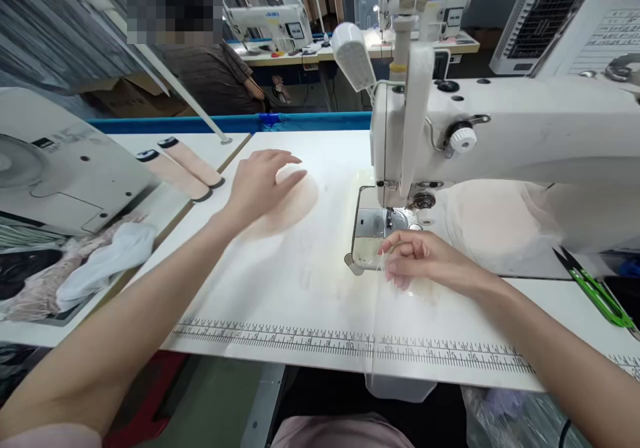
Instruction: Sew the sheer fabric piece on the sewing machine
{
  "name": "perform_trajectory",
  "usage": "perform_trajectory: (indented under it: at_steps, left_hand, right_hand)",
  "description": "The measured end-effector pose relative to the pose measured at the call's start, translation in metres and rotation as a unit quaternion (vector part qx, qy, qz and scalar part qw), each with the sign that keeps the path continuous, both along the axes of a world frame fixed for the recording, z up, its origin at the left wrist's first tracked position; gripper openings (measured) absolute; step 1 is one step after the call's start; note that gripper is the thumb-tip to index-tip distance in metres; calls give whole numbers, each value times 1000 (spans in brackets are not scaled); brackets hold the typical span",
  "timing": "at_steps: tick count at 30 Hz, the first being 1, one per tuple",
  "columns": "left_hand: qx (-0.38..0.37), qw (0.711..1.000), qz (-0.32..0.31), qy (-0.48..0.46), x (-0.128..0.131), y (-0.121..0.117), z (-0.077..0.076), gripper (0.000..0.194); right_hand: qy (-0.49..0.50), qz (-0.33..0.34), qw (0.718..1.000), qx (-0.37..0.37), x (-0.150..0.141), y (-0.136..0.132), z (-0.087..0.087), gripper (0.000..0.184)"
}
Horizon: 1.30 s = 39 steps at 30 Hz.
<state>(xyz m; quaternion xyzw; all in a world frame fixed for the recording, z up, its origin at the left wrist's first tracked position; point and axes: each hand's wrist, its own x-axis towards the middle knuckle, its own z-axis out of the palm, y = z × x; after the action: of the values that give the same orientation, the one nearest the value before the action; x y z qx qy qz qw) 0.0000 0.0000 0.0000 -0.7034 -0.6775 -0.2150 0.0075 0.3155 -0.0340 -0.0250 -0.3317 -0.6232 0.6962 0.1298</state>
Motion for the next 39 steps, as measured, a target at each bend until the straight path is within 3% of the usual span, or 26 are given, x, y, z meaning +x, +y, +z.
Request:
perform_trajectory:
  at_steps: [3, 6, 15, 22, 27, 31, 35, 39]
  left_hand:
    - [-123, 990, 33, -56, -23, 34, 7, 56]
    - [-183, 979, 26, -84, -30, 47, 8, 67]
    - [-188, 975, -27, -118, -25, 6, -3, 55]
    - [-190, 971, -56, -133, -35, -11, 1, 48]
    - [-116, 985, -88, -97, -35, -33, -1, 54]
    - [-31, 993, -105, -34, -34, -52, -19, 64]
    - [-26, 996, -86, 16, -36, -61, -33, 72]
    - [72, 984, -139, 89, -17, -72, -27, 71]
  right_hand:
    - [10, -7, 1000, 10, 3, -1, -3, 32]
    - [16, -20, 1000, 5, 5, -2, -5, 34]
    - [11, -6, 1000, 11, 5, 0, -2, 33]
    - [25, -6, 1000, 5, 7, 1, -5, 32]
    - [29, 2, 1000, 7, 9, 2, -8, 31]
    - [23, 7, 1000, 13, 9, 1, -7, 29]
    - [21, 3, 1000, 15, 8, 0, -4, 29]
    - [31, -16, 999, 22, 7, -1, -2, 28]
